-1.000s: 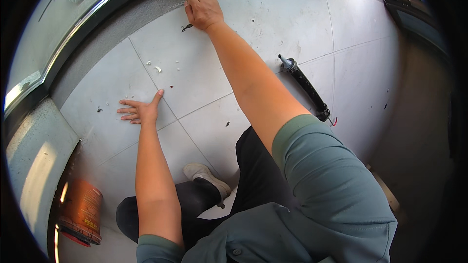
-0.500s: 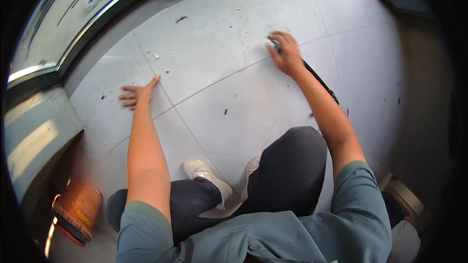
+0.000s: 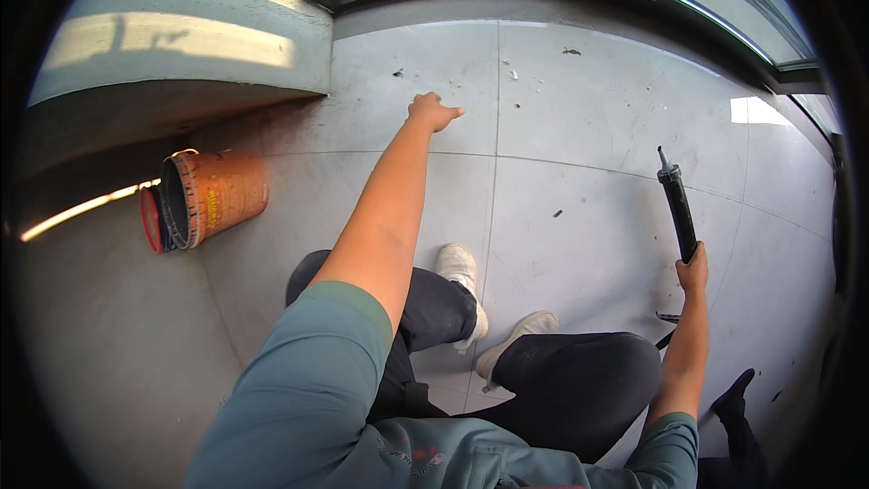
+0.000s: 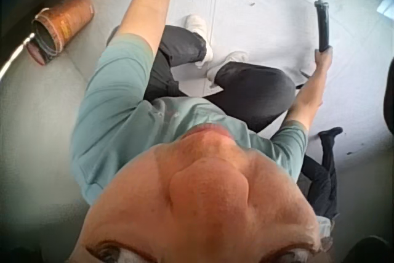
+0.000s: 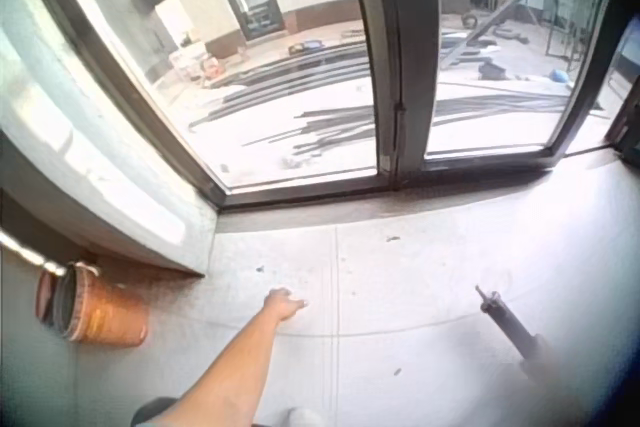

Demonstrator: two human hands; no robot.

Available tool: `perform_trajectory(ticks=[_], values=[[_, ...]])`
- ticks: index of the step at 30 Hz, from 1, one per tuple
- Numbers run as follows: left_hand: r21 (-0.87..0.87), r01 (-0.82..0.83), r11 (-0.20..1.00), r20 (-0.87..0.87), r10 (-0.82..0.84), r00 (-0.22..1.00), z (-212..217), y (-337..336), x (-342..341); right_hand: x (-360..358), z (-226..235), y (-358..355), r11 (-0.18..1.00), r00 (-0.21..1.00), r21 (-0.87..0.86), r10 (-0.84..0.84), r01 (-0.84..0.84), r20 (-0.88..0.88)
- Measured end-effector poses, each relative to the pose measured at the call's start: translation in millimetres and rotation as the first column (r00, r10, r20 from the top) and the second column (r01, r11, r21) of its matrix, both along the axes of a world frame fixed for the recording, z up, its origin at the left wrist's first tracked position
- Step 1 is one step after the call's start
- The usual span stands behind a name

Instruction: The person uses a caulking gun to apply sealant along the bottom edge of a glass door frame. They then kneel and use their fingers to smooth the sealant bead along the joint between the frame and the floor.

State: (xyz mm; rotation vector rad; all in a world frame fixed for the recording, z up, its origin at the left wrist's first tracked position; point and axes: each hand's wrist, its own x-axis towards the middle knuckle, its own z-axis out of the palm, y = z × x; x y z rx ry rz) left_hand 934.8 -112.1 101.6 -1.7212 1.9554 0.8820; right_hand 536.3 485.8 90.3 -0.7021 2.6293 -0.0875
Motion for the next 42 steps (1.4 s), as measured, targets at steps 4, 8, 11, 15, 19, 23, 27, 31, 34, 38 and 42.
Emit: perform_trajectory(ticks=[4,8,11,15,19,23,27,31,34,38,42], values=[[-0.248,0.032,0.968,-0.132,-0.067,0.989,82,-11,78,52,75,-23,0.988,0.989,-0.047,0.146,-0.146,-0.001],[-0.051,-0.091,0.995,0.024,0.093,0.995,147,41,178,98,169,-42,0.980,0.975,0.003,0.200,-0.201,0.097],[0.099,-0.199,0.975,0.017,0.199,0.980,203,151,272,128,250,-42,0.970,0.956,0.003,0.237,-0.241,0.176],[0.557,-0.510,0.655,0.278,0.432,0.858,309,325,343,173,358,-21,0.964,0.934,0.024,0.252,-0.266,0.255],[0.825,-0.559,0.082,0.217,0.868,0.447,441,387,336,231,474,-6,0.954,0.936,0.040,0.283,-0.297,0.210],[0.861,-0.447,0.243,0.052,0.831,0.553,558,329,291,249,555,1,0.945,0.925,0.070,0.296,-0.320,0.240],[0.697,-0.130,0.705,-0.460,0.579,0.673,622,272,219,224,607,8,0.942,0.924,0.020,0.324,-0.334,0.203],[0.544,-0.144,0.826,-0.615,0.510,0.602,648,299,163,213,650,-9,0.919,0.907,-0.088,0.393,-0.384,0.149],[0.527,-0.051,0.848,-0.594,0.411,0.691,658,342,132,219,695,-31,0.902,0.896,-0.164,0.422,-0.399,0.142],[0.492,0.106,0.864,-0.610,0.256,0.750,680,366,85,240,754,-62,0.834,0.864,-0.289,0.502,-0.469,0.046],[0.605,0.183,0.775,-0.690,0.396,0.605,729,374,46,262,798,-80,0.783,0.849,-0.356,0.523,-0.510,-0.068]])
